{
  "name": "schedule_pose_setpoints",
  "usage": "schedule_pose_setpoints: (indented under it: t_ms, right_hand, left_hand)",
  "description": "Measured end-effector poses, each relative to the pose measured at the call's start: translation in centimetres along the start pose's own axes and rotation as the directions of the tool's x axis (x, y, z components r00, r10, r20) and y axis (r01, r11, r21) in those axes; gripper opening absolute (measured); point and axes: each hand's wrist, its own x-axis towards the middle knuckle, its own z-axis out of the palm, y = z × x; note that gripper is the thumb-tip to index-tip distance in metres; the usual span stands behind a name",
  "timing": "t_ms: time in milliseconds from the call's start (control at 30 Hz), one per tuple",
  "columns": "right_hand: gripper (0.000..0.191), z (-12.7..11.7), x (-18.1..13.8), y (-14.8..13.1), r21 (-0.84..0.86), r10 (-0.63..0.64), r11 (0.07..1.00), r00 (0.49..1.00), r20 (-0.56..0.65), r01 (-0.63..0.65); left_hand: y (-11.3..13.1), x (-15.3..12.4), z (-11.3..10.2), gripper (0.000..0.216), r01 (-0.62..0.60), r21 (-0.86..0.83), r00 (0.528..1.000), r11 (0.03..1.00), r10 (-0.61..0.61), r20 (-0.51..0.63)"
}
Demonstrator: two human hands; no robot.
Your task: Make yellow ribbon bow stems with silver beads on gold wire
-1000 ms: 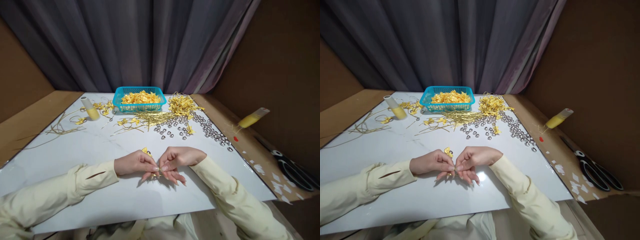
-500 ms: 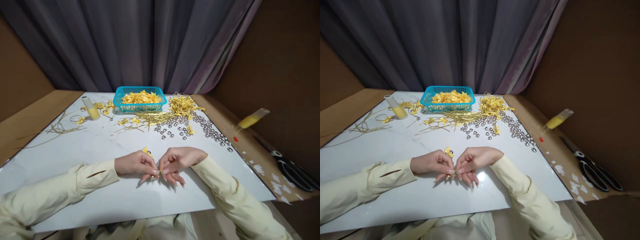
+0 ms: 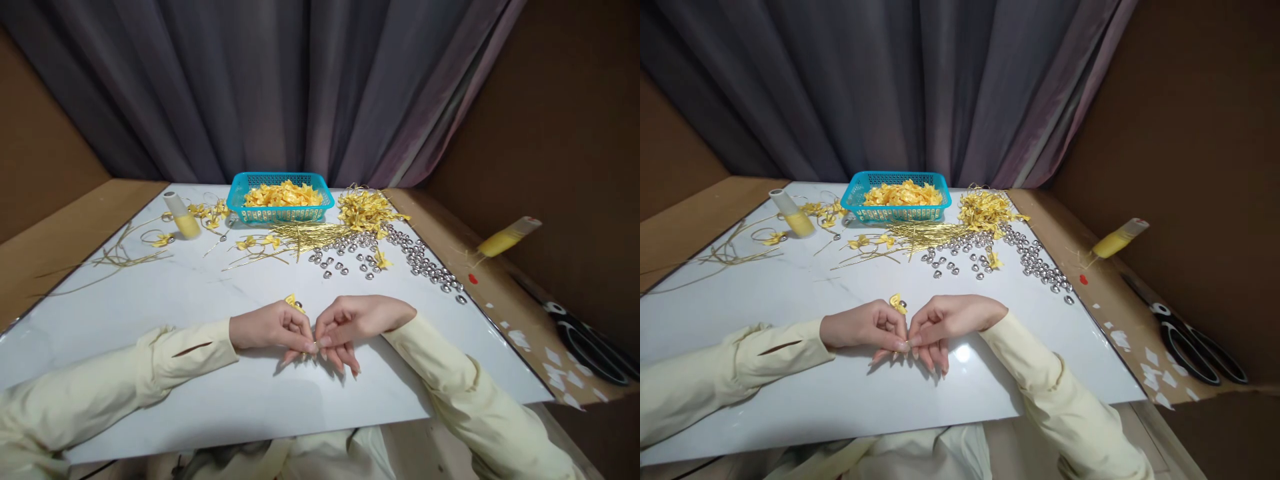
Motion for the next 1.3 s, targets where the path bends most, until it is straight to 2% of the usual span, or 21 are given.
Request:
schedule_pose_setpoints:
  t_ms: [167,367,533,833,1300]
  right_hand:
    - [0.034,0.02,-0.23,-0.27,-0.038,-0.009,0.999,0.999,-0.048,0.007]
    - [0.032,-0.11,-0.68,-0.59,-0.089,-0.019,0.996,0.998,-0.065,0.013]
    - [0.031,-0.22,-0.5,-0.41,-0.075,-0.006,0.997,0.999,-0.042,0.002]
    - [0.034,-0.21,-0.28,-0.08,-0.054,0.004,0.998,0.999,-0.033,-0.006]
    - [0.035,-0.09,-0.28,-0.23,-0.085,-0.017,0.996,0.999,-0.044,0.013]
  left_hand:
    - [-0.01,-0.01,-0.21,0.022,0.01,0.002,1.0,1.0,-0.01,-0.027]
    - [0.59,-0.13,-0.57,0.026,-0.062,0.049,0.994,0.997,0.057,0.097]
    - [0.59,-0.12,-0.67,0.026,-0.091,0.078,0.987,0.993,0.079,0.141]
    - [0.18,-0.09,-0.72,0.026,-0.057,0.01,0.989,0.998,0.055,0.138]
    - [-0.06,0.07,-0.85,0.021,-0.061,0.003,0.984,0.998,0.06,0.165]
